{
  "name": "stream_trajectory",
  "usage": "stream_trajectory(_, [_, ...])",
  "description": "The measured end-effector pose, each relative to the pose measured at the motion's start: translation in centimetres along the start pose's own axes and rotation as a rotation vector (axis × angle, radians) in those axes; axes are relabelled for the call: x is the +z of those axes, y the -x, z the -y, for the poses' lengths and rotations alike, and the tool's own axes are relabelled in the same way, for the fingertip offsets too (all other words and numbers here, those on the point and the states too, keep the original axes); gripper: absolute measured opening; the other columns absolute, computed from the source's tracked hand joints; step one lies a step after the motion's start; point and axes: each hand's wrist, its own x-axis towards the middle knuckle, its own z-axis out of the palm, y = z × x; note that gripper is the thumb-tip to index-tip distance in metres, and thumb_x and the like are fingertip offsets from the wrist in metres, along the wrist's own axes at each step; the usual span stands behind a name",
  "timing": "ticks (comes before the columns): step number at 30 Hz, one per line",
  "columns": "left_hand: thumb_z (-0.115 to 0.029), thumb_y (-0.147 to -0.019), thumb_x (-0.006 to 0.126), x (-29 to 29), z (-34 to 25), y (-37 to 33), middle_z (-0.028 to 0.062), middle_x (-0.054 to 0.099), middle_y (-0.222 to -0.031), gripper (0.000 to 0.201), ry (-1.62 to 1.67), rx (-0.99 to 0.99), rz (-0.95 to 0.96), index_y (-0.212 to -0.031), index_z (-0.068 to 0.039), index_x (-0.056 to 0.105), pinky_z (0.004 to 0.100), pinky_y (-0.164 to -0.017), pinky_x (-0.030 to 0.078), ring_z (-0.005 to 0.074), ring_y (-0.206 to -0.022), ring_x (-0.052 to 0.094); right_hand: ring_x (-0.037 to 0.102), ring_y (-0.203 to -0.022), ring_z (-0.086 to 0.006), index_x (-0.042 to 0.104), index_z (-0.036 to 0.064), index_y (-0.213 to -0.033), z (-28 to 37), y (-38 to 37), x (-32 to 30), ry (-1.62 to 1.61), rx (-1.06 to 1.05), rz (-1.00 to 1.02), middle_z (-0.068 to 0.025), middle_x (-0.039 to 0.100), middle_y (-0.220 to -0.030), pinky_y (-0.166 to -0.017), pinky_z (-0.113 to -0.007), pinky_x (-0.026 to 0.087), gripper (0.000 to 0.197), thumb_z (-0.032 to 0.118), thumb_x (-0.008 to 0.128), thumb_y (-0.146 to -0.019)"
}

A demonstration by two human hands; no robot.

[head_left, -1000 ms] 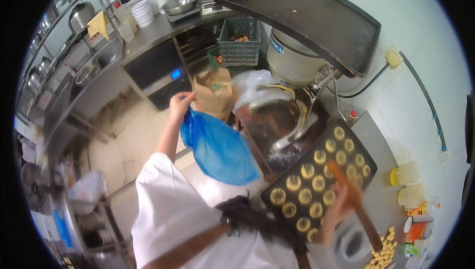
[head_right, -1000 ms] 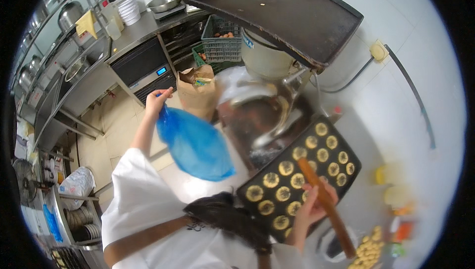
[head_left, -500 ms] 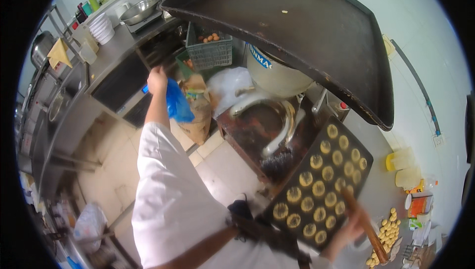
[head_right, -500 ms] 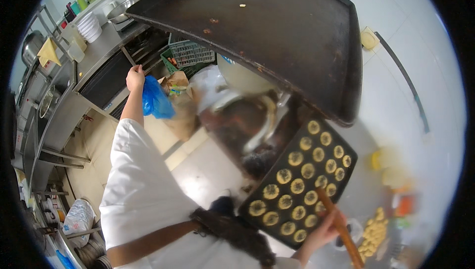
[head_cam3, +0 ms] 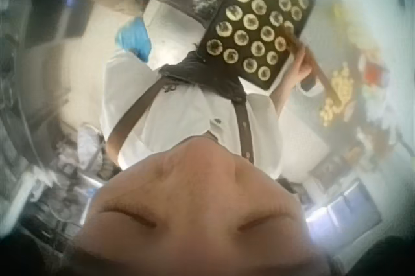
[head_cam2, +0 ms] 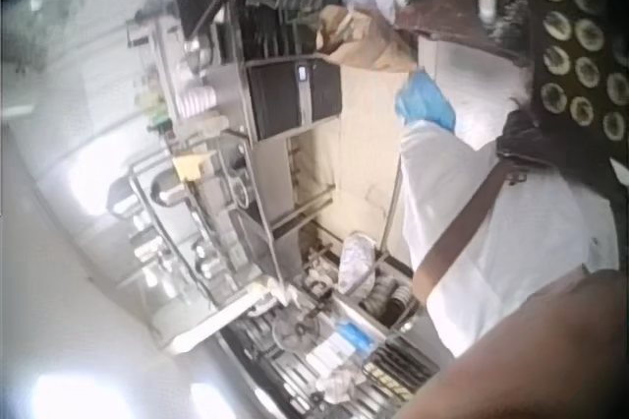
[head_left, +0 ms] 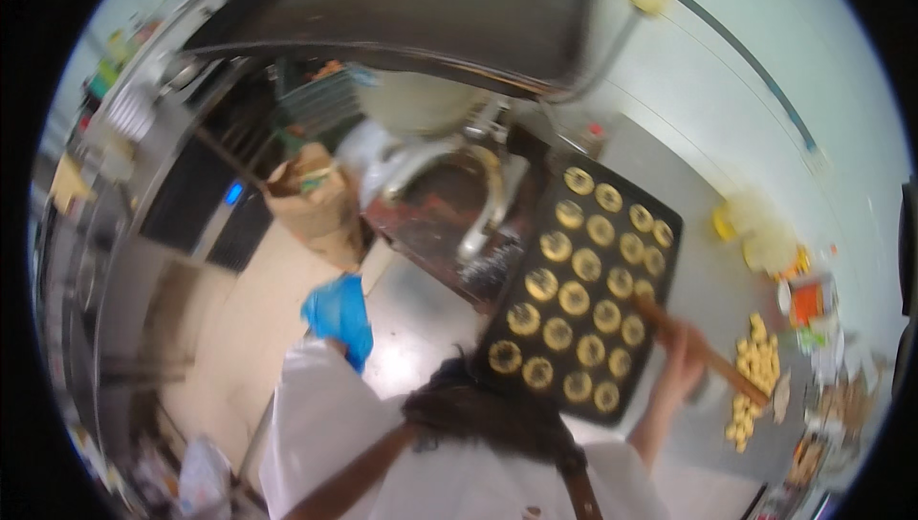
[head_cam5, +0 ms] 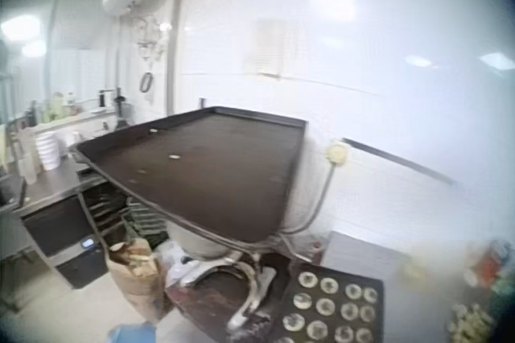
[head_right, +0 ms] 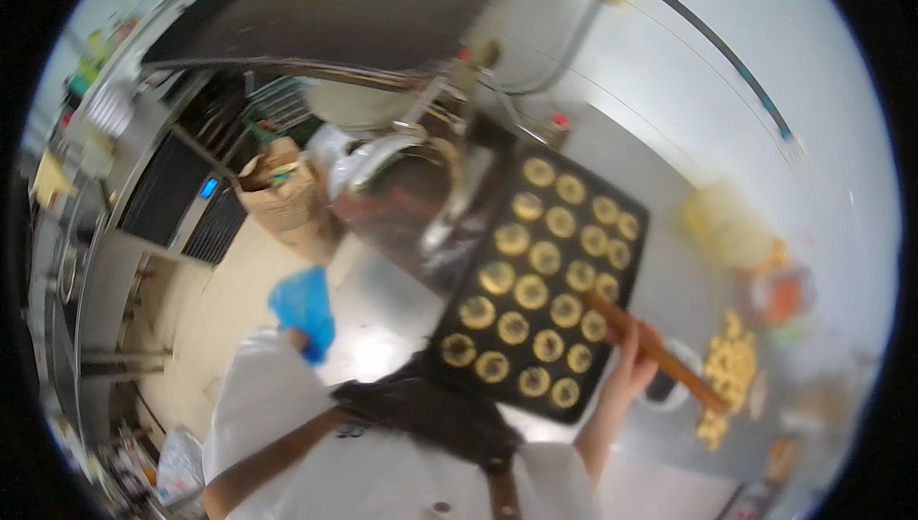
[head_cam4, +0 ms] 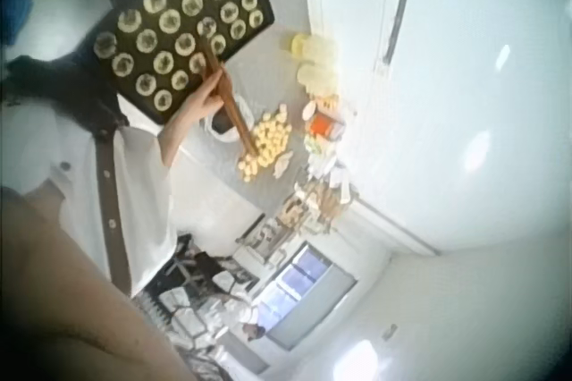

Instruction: The person glazes pastries by using a brush to apply a liquid coating to rows of items on a baking sheet, then carries the sheet to a rack, and finally dips individual dough balls into a bowl of glaze before placing them onto a clean baking sheet.

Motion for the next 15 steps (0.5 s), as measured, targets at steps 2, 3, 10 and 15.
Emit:
stream_trajectory(2, [-0.046,-0.09,0.061,3.3,1.1,3.8,0.0201,0.072,-0.095,0.046,-0.029,0.024,0.102,-0.098,-0.002,0.072,0.0453,-0.079,0.054,0.0362,-0.088,0.069,0.068,-0.081,-0.0166,0.056,-0.0015,-0.116,1.0,-2.1,-0.1,0.048,-0.1,-0.046,-0.0107,0.068,-0.095,-0.074,-0.026,0.055,0.024,0.009,0.065,-0.096])
stream_trajectory(3, [-0.045,-0.09,0.062,4.7,1.4,5.6,0.0198,0.072,-0.095,0.045,-0.031,0.029,0.148,-0.099,-0.002,0.072,0.0448,-0.078,0.054,0.0354,-0.087,0.069,0.068,-0.082,-0.0159,0.057,-0.0014,-0.114,1.1,-3.3,-0.3,-0.011,-0.111,-0.055,-0.0104,0.068,-0.095,-0.073,-0.027,0.055,0.022,0.009,0.065,-0.096])
stream_trajectory(10, [-0.033,-0.087,0.069,9.4,1.5,14.0,0.0174,0.073,-0.093,0.037,0.169,0.1,0.165,-0.106,-0.001,0.071,0.041,-0.072,0.055,0.0302,-0.081,0.07,0.07,-0.082,-0.0177,0.051,-0.0067,-0.118,-9.0,-16.4,-5.2,0.003,-0.115,0.084,-0.0138,0.067,-0.099,-0.075,-0.03,0.058,0.029,0.008,0.064,-0.097])
stream_trajectory(15, [-0.03,-0.086,0.064,9.0,-2.3,18.6,0.0201,0.072,-0.076,0.034,0.564,0.041,0.212,-0.086,0.002,0.073,0.0424,-0.067,0.054,0.031,-0.07,0.07,0.068,-0.071,-0.0151,0.052,-0.0037,-0.107,-14.0,-25.2,-2.7,0.249,-0.137,0.109,-0.0108,0.068,-0.084,-0.065,-0.029,0.056,0.027,0.015,0.067,-0.095])
